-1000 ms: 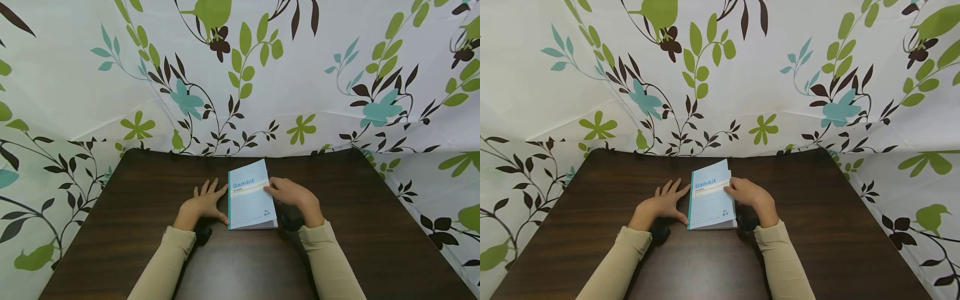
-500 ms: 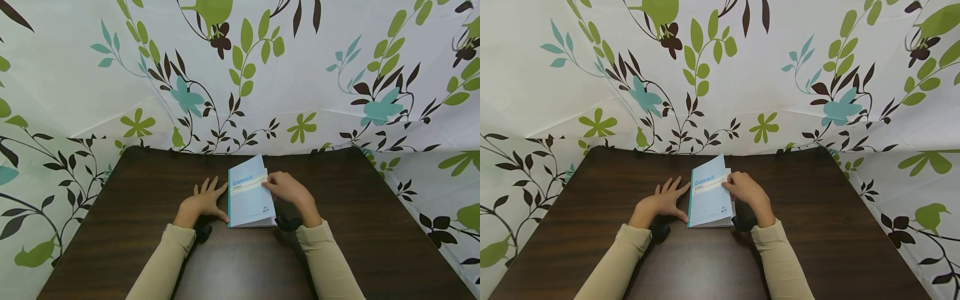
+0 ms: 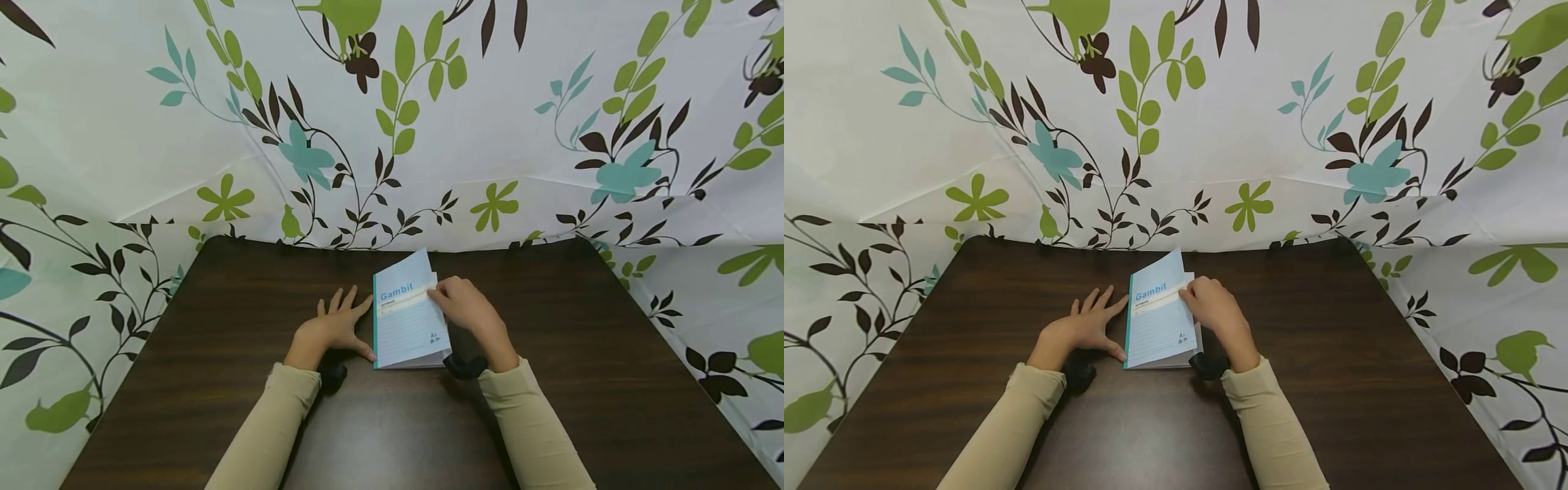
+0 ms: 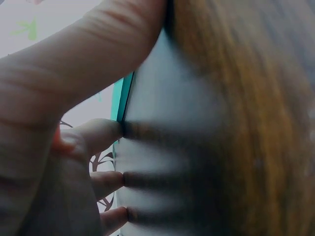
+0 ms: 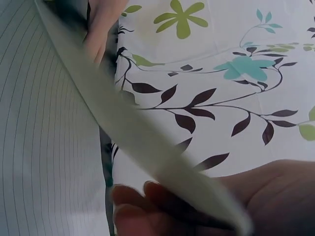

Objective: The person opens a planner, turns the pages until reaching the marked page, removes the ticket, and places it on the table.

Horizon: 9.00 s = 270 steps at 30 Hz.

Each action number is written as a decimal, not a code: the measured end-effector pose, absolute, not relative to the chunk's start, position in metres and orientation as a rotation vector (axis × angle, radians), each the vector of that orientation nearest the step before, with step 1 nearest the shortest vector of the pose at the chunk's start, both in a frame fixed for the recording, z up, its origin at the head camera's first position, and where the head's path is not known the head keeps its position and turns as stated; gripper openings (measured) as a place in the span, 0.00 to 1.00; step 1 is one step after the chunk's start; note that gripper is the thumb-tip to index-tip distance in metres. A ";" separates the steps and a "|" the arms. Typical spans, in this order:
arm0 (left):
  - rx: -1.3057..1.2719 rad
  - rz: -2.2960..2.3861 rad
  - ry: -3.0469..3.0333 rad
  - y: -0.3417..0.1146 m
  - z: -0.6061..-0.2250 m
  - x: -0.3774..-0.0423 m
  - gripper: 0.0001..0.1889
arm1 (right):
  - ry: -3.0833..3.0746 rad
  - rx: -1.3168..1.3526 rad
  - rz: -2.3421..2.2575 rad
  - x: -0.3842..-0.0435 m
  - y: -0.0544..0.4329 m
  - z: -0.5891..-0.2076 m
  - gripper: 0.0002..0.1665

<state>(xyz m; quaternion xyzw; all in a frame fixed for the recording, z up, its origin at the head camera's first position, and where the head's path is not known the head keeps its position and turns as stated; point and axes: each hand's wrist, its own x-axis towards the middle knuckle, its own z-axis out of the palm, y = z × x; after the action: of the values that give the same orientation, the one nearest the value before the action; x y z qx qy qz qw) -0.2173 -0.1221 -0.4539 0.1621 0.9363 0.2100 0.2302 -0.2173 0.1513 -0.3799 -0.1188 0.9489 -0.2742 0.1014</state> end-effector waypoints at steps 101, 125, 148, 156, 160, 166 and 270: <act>0.125 0.691 2.560 -0.235 -0.418 -0.220 0.55 | 2.820 -0.476 -0.606 -0.237 0.142 -0.418 0.44; 0.309 0.659 2.579 -0.241 -0.436 -0.214 0.59 | 2.768 -0.304 -0.528 -0.243 0.142 -0.439 0.56; 0.277 0.688 2.571 -0.240 -0.442 -0.216 0.56 | 2.802 -0.146 -0.792 -0.243 0.140 -0.434 0.46; 0.286 0.689 2.588 -0.242 -0.442 -0.219 0.56 | 2.736 -0.106 -0.916 -0.250 0.156 -0.430 0.23; 0.306 0.693 2.585 -0.244 -0.439 -0.219 0.57 | 2.732 -0.123 -0.900 -0.252 0.163 -0.430 0.19; 0.344 0.719 2.573 -0.249 -0.438 -0.218 0.61 | 2.726 -0.173 -0.909 -0.256 0.170 -0.430 0.19; 0.306 0.708 2.536 -0.249 -0.439 -0.216 0.57 | 2.745 -0.573 -1.176 -0.248 0.074 -0.365 0.20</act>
<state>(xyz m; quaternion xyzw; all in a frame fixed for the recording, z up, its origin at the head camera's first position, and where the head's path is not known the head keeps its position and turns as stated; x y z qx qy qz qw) -0.2160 -0.2489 -0.4392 0.1119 0.9280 0.2591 0.2432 -0.2476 0.0744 -0.3646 -0.1882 0.9016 -0.3863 0.0504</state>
